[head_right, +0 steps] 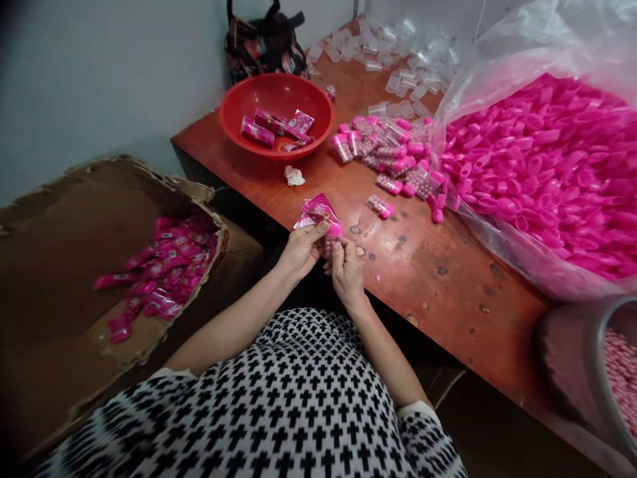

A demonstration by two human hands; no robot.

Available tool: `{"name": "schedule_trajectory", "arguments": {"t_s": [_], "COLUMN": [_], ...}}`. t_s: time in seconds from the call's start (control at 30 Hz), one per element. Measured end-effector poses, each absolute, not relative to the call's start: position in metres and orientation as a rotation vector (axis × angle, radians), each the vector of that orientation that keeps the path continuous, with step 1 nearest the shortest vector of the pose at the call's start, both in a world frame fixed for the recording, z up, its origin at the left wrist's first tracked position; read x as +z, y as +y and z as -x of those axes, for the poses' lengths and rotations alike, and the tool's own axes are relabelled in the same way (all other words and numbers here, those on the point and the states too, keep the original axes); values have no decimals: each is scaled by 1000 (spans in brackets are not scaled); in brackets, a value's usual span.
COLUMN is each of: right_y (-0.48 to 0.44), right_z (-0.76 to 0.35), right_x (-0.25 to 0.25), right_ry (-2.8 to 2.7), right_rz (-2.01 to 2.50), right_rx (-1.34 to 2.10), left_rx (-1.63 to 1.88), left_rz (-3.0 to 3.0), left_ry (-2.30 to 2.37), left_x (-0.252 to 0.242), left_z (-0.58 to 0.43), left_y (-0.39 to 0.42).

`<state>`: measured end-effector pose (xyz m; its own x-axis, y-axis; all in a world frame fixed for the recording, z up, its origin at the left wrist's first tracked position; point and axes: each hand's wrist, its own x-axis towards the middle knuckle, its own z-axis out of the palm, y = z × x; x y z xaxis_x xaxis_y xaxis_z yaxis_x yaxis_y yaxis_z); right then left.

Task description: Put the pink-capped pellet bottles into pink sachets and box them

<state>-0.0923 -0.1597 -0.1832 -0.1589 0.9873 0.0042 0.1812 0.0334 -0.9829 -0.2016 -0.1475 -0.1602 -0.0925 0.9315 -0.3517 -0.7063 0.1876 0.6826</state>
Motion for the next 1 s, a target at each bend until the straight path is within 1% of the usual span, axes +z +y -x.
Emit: {"name": "schedule_trajectory", "arguments": {"t_s": [0.2,0.27,0.37,0.43,0.53,0.63,0.73,0.9,1.0], "right_y": [-154,-154,-154,-154,-154,-154,-153,-145,-141], "right_z": [91,91,92,93,96,94,92,101,107], "right_x": [-180,-179,-176,-174,-173,-173,-172,-170,-167], "right_ry": [-1278,-1281,-1371,-1386,-1297,-1186,-1130,-1068,-1098], "right_rz": [1016,1018,1122,1148,1091,984,911,889,879], "right_rx": [1653,1629,1380,1321,1511,1674,1731,1753,1801], "left_rx": [1345,1340,1358,1343,1346,1434,1467,1426,1513], "left_rz": [-567,-670,-729,-709,-614,-449,-352,-370,-370], "left_ry": [981,1018,1063,1054,1019,1003,965,897,922], "left_x": [-159,-160,-161,-160,-158,-157,-158,-161,-153], "left_z": [215,218,217,214,213,215,215,206,218], "left_y": [-146,-146,-149,-151,-152,-152,-154,-166,-178]}}
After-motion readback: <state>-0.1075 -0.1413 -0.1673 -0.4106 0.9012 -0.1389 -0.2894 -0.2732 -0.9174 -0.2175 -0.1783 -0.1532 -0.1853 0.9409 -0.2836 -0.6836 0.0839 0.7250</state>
